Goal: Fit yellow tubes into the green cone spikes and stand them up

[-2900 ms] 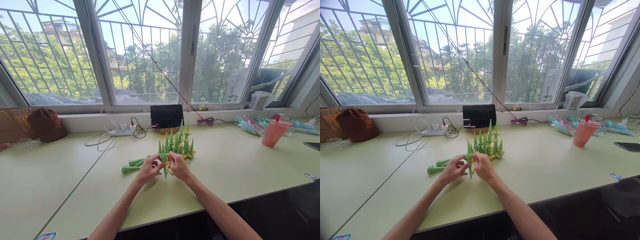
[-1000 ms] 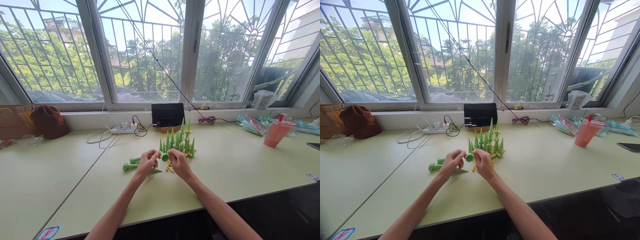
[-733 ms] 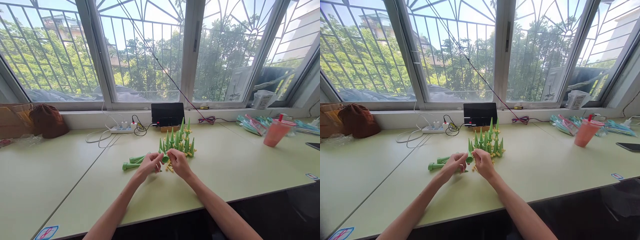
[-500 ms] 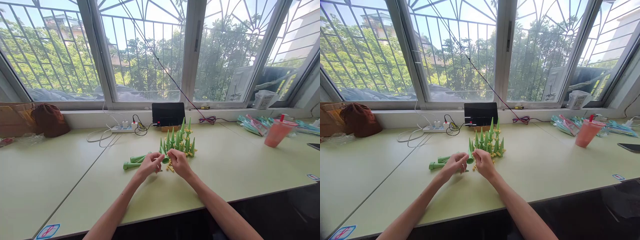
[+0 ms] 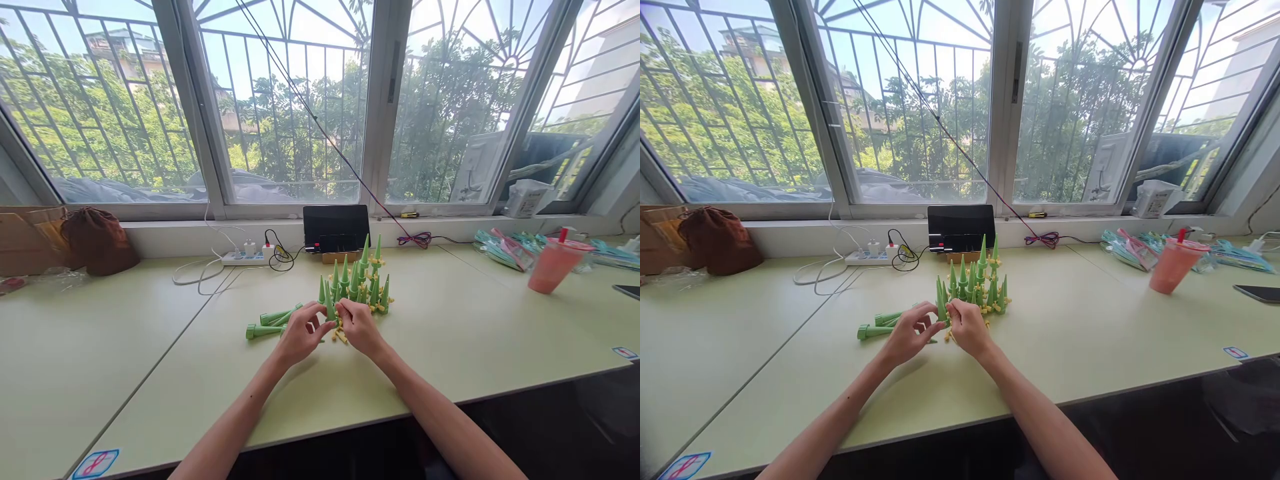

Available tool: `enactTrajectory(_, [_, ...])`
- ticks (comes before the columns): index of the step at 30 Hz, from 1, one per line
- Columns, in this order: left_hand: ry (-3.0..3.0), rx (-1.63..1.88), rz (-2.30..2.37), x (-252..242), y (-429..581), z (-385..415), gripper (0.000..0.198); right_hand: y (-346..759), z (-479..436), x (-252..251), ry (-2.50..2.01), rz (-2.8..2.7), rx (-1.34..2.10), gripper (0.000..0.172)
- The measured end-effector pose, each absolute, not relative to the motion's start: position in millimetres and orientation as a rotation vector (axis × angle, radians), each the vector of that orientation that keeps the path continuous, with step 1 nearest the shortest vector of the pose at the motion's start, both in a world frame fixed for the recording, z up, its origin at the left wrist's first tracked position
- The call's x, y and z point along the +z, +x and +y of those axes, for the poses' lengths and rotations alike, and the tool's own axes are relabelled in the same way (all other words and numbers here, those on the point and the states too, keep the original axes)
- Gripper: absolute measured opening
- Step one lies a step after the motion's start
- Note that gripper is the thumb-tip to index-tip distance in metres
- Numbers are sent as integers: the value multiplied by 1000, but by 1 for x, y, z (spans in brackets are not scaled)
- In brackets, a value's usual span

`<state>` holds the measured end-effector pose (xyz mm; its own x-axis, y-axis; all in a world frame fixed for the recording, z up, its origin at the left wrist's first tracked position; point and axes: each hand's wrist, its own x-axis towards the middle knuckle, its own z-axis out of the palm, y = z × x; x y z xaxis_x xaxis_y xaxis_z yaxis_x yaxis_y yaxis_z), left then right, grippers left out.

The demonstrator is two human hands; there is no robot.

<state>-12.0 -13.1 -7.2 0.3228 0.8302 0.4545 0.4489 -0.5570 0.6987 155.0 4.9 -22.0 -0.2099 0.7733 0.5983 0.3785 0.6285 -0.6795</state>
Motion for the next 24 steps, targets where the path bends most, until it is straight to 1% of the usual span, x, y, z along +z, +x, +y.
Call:
enactTrajectory(11, [2352, 1312, 1093, -20, -17, -4, 25, 154, 7, -24, -945, -1799, 513, 37])
enactTrajectory(16, [2448, 1366, 1160, -21, -15, -3, 22, 154, 3, -20, -948, -1760, 500, 36])
enactTrajectory(22, [2362, 1389, 1234, -14, -10, -7, 30, 155, -1, -16, -947, -1687, 452, 35])
enactTrajectory(24, [2314, 1414, 1270, -12, -9, -8, 28, 155, -1, -15, -942, -1666, 435, 35])
